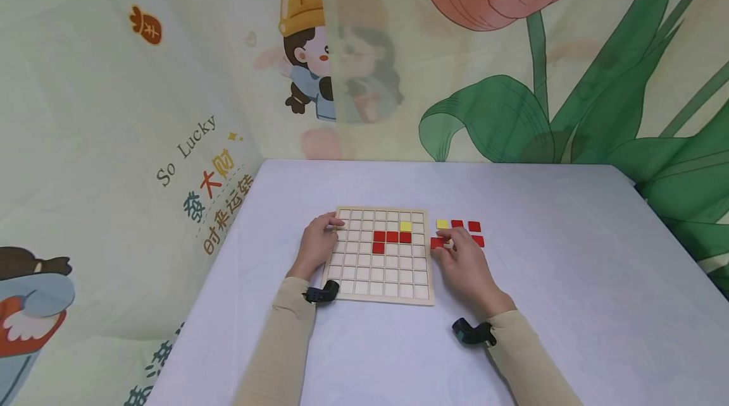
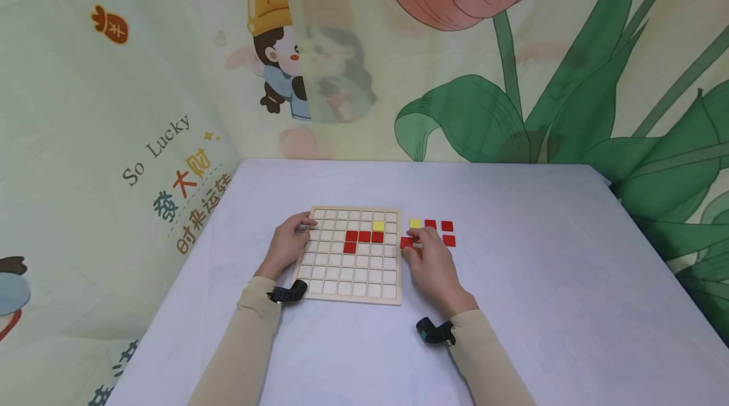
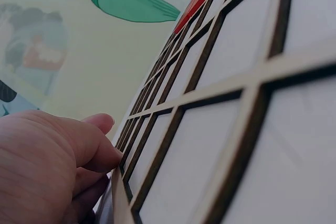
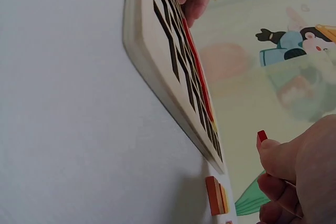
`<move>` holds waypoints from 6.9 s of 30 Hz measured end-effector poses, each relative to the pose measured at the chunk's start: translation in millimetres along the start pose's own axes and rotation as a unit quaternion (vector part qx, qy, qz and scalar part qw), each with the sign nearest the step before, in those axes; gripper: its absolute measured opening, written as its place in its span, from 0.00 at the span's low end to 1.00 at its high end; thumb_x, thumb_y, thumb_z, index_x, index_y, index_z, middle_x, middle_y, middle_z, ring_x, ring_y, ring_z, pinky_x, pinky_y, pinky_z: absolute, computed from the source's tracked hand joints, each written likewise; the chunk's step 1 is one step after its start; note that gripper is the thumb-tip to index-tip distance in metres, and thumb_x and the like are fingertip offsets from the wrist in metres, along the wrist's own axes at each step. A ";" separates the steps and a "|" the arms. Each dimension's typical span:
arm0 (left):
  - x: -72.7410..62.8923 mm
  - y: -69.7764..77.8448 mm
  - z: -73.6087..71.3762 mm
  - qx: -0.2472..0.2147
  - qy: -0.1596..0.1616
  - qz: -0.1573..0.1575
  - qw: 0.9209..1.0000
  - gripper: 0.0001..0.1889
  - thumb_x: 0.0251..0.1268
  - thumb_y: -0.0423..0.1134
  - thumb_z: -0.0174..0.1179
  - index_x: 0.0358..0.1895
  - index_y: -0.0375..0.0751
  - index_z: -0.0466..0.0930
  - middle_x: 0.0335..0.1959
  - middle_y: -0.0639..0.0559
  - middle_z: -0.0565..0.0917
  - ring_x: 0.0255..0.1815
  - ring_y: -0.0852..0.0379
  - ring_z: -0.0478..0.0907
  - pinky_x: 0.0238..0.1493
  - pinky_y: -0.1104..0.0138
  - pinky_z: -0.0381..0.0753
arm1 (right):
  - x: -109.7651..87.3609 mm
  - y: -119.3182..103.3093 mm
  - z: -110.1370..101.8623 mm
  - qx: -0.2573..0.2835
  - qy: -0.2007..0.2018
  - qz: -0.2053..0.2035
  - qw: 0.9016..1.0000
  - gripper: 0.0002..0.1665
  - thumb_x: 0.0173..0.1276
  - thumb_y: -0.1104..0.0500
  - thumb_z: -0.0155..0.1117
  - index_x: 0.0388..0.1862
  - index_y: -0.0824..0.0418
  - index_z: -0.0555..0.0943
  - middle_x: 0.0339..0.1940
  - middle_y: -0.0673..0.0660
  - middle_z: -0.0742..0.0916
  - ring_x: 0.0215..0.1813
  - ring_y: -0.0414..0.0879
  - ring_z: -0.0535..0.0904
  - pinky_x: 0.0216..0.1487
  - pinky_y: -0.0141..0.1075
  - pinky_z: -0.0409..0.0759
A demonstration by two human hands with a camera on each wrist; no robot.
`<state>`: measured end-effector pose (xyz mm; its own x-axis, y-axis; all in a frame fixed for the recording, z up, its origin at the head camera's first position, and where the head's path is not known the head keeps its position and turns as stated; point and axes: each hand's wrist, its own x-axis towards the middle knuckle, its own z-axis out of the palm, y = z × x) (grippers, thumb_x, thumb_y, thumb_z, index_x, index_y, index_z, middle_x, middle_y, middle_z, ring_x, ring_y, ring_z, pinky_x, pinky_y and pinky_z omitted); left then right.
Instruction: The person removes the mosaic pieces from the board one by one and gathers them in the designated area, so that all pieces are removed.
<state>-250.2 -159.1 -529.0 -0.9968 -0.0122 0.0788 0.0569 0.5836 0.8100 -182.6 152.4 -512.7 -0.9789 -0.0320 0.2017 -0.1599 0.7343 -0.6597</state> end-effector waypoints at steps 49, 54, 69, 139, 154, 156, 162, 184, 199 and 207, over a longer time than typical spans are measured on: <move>-16.5 -7.5 -4.7 -0.020 0.012 0.006 1.000 0.13 0.61 0.24 0.55 0.43 0.43 0.83 0.68 0.45 0.72 0.73 0.41 0.62 0.73 0.46 0.59 | -23.5 30.1 -21.8 -0.060 -0.001 0.057 0.997 0.18 0.57 0.60 0.75 0.47 0.59 0.84 0.44 0.55 0.81 0.43 0.48 0.74 0.44 0.40 0.83; -16.3 -7.2 -5.2 -0.025 0.001 0.012 1.000 0.13 0.61 0.24 0.55 0.42 0.45 0.83 0.68 0.44 0.72 0.73 0.39 0.61 0.72 0.44 0.60 | -27.1 23.9 -23.9 -0.055 0.018 0.087 0.995 0.13 0.61 0.59 0.72 0.45 0.59 0.84 0.42 0.54 0.80 0.43 0.48 0.73 0.45 0.41 0.82; -26.9 -11.1 -7.1 -0.029 0.013 0.029 0.999 0.14 0.59 0.22 0.55 0.39 0.46 0.82 0.66 0.40 0.73 0.72 0.33 0.60 0.71 0.40 0.58 | -29.3 -16.7 -1.0 -0.012 0.080 0.086 0.993 0.09 0.61 0.63 0.69 0.41 0.55 0.85 0.41 0.46 0.80 0.45 0.43 0.77 0.45 0.37 0.84; -20.4 0.5 -12.4 -0.017 0.003 0.014 1.000 0.14 0.60 0.24 0.55 0.43 0.44 0.83 0.68 0.43 0.72 0.73 0.39 0.60 0.75 0.46 0.56 | 12.0 -54.5 43.9 -0.087 -0.017 0.007 0.996 0.22 0.58 0.59 0.75 0.51 0.57 0.82 0.46 0.53 0.83 0.44 0.45 0.77 0.47 0.38 0.86; -21.2 0.5 -12.1 -0.024 0.003 0.010 1.000 0.13 0.61 0.24 0.55 0.43 0.43 0.83 0.68 0.43 0.72 0.74 0.40 0.60 0.75 0.46 0.56 | 2.6 -48.0 25.9 -0.069 0.005 0.020 0.997 0.22 0.62 0.58 0.71 0.56 0.56 0.81 0.50 0.51 0.82 0.50 0.47 0.78 0.49 0.40 0.86; -21.4 0.1 -12.2 -0.022 0.004 0.012 1.000 0.13 0.61 0.23 0.55 0.42 0.43 0.83 0.68 0.43 0.72 0.73 0.39 0.61 0.74 0.46 0.57 | -1.1 -46.0 20.9 -0.068 0.007 0.020 0.997 0.22 0.62 0.58 0.71 0.56 0.56 0.81 0.49 0.51 0.83 0.48 0.47 0.78 0.47 0.40 0.86; -22.1 0.6 -12.9 -0.020 0.004 0.011 1.000 0.13 0.61 0.24 0.55 0.42 0.44 0.83 0.68 0.43 0.72 0.73 0.40 0.61 0.74 0.46 0.58 | -13.8 -37.8 6.3 -0.067 0.020 0.017 0.997 0.23 0.62 0.58 0.72 0.57 0.56 0.81 0.53 0.54 0.83 0.47 0.48 0.79 0.46 0.40 0.86; -21.2 -1.0 -11.9 -0.020 0.002 0.020 1.000 0.13 0.61 0.23 0.55 0.42 0.43 0.83 0.68 0.43 0.72 0.73 0.39 0.61 0.74 0.45 0.58 | -42.2 0.6 -38.5 -0.078 0.028 0.052 0.995 0.24 0.63 0.65 0.69 0.58 0.60 0.80 0.44 0.55 0.84 0.41 0.47 0.76 0.39 0.36 0.82; -22.7 -1.8 -11.7 -0.014 0.000 0.015 1.000 0.13 0.60 0.24 0.55 0.42 0.44 0.83 0.68 0.43 0.72 0.73 0.39 0.61 0.74 0.45 0.58 | -48.0 27.5 -53.1 -0.088 0.008 0.087 0.992 0.22 0.60 0.66 0.71 0.55 0.64 0.80 0.42 0.57 0.83 0.40 0.49 0.74 0.39 0.38 0.81; -22.0 -1.5 -11.8 -0.012 0.002 0.012 1.000 0.13 0.60 0.23 0.55 0.42 0.43 0.83 0.68 0.43 0.72 0.73 0.39 0.61 0.74 0.45 0.58 | -47.9 32.2 -50.8 -0.091 0.002 0.095 0.991 0.22 0.60 0.67 0.71 0.54 0.66 0.81 0.42 0.59 0.83 0.40 0.49 0.75 0.40 0.40 0.84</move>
<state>-227.7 -169.3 -525.0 -0.9949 -0.0019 0.1007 0.0821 0.5634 0.8221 -134.4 211.9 -506.8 -0.9886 0.1213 0.0890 0.0537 0.8372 -0.5443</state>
